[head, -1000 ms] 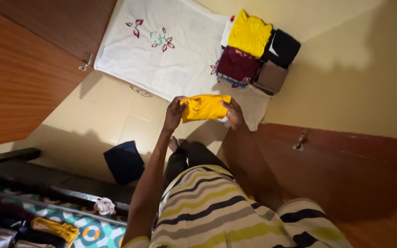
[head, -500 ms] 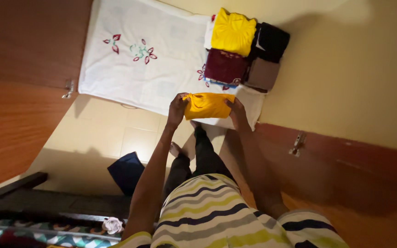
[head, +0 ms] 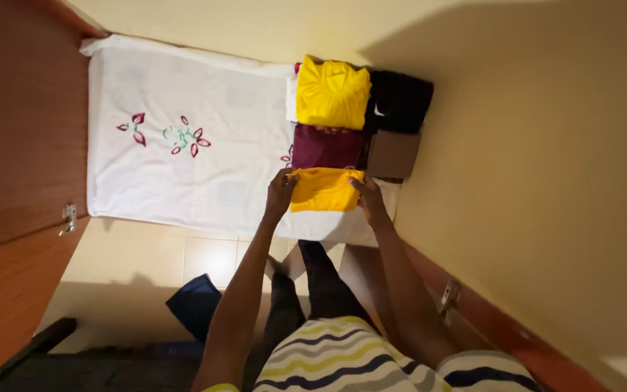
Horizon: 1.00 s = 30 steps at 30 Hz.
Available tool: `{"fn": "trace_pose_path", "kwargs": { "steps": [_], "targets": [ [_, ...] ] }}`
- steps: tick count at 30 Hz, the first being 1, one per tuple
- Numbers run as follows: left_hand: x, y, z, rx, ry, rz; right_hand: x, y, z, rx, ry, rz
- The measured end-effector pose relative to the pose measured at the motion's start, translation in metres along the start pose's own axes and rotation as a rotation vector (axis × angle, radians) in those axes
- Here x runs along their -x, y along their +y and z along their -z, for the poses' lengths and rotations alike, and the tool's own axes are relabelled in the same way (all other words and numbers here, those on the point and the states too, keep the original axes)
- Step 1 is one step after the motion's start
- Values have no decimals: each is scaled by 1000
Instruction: The person picks up folded clothes and small bags from a bed and stacks them on a surface.
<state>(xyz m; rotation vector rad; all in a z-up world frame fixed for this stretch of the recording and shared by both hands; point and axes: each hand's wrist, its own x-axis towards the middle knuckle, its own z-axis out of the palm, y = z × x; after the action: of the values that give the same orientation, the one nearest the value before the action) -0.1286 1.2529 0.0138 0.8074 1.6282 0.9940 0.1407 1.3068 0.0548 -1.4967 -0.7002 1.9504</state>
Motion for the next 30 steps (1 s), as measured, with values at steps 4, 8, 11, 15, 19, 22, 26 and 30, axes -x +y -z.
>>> {"fn": "trace_pose_path", "kwargs": {
  "steps": [4,8,11,15,19,22,26,30],
  "targets": [
    [-50,-13,-24,-57,28,-91,-43,-4,21,16,60,-46],
    [-100,-24,-45,-93,-8,98,-104,2,40,64,171,-152],
    [-135,-34,-60,-267,4,165,-145,5,43,-182,-25,12],
    [-160,-53,-73,-232,112,-351,-174,15,45,-96,17,-12],
    [-155,-70,-82,39,51,-125,-185,29,43,304,190,-6],
    [-146,-80,-79,-111,31,-1,-189,36,42,310,162,60],
    [-145,-85,-78,-126,-18,107,-189,36,43,295,144,74],
    [-147,-88,-74,-249,-48,109,-196,35,38,201,64,149]
  ]
}}
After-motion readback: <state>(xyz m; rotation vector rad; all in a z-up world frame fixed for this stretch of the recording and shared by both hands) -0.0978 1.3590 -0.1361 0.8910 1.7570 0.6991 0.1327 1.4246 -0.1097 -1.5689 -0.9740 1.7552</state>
